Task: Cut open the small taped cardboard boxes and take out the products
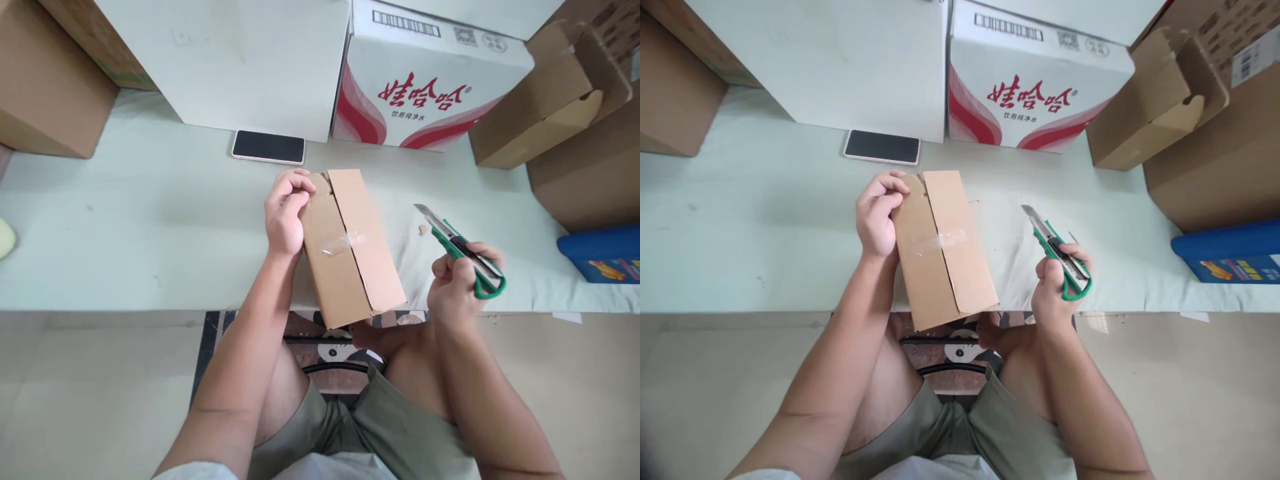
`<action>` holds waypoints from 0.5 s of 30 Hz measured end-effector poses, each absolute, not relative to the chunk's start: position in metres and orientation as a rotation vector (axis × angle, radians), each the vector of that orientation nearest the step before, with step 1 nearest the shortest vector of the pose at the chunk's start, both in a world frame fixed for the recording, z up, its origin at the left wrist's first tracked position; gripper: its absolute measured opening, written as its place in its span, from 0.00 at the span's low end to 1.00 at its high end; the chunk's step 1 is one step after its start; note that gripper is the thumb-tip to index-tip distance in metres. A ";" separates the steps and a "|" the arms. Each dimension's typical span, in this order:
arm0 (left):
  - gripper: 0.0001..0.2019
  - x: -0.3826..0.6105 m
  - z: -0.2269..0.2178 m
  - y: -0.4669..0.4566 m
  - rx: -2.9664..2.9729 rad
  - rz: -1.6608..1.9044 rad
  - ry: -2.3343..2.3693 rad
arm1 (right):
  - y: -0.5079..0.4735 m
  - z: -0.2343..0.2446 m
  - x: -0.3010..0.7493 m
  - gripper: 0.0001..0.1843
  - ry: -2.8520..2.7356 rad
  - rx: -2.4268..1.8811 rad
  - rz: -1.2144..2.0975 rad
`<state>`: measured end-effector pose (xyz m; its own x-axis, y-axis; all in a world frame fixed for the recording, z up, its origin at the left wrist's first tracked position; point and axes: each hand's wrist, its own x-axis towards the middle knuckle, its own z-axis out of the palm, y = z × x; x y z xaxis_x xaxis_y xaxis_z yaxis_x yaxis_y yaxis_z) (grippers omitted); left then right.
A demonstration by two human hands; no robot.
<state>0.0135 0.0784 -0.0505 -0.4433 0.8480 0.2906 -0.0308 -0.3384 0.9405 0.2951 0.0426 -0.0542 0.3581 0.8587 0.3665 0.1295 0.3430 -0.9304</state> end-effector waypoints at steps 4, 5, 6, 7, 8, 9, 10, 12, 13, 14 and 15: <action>0.05 0.013 -0.052 0.079 1.126 1.856 1.261 | 0.048 -0.051 0.292 0.16 -0.902 -1.036 0.844; 0.05 0.014 -0.052 0.079 1.131 1.858 1.261 | 0.048 -0.051 0.292 0.15 -0.888 -1.022 0.862; 0.05 0.014 -0.052 0.079 1.137 1.858 1.263 | 0.048 -0.050 0.292 0.15 -0.893 -1.005 0.861; 0.06 0.015 -0.052 0.079 1.144 1.859 1.268 | 0.047 -0.050 0.292 0.14 -0.917 -0.983 0.844; 0.06 0.017 -0.052 0.079 1.151 1.859 1.275 | 0.046 -0.049 0.292 0.13 -0.954 -0.953 0.809; 0.07 0.018 -0.052 0.078 1.158 1.862 1.283 | 0.044 -0.048 0.291 0.12 -1.003 -0.914 0.755; 0.07 0.020 -0.052 0.078 1.162 1.867 1.291 | 0.042 -0.047 0.289 0.12 -1.064 -0.860 0.683; 0.07 0.025 -0.052 0.077 1.172 1.890 1.300 | 0.036 -0.045 0.283 0.13 -1.195 -0.719 0.476; 0.08 0.027 -0.053 0.077 1.177 1.904 1.302 | 0.030 -0.043 0.280 0.14 -1.266 -0.631 0.349; 0.08 0.028 -0.053 0.076 1.184 1.916 1.302 | 0.023 -0.042 0.277 0.15 -1.331 -0.545 0.222; 0.08 0.030 -0.054 0.076 1.194 1.925 1.300 | 0.015 -0.041 0.274 0.16 -1.371 -0.482 0.114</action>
<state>0.0297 0.0757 -0.0540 -0.4736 0.7964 0.3760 0.0510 -0.4014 0.9145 0.2743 0.0150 -0.0409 0.2095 0.3542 0.9114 0.1982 0.8974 -0.3943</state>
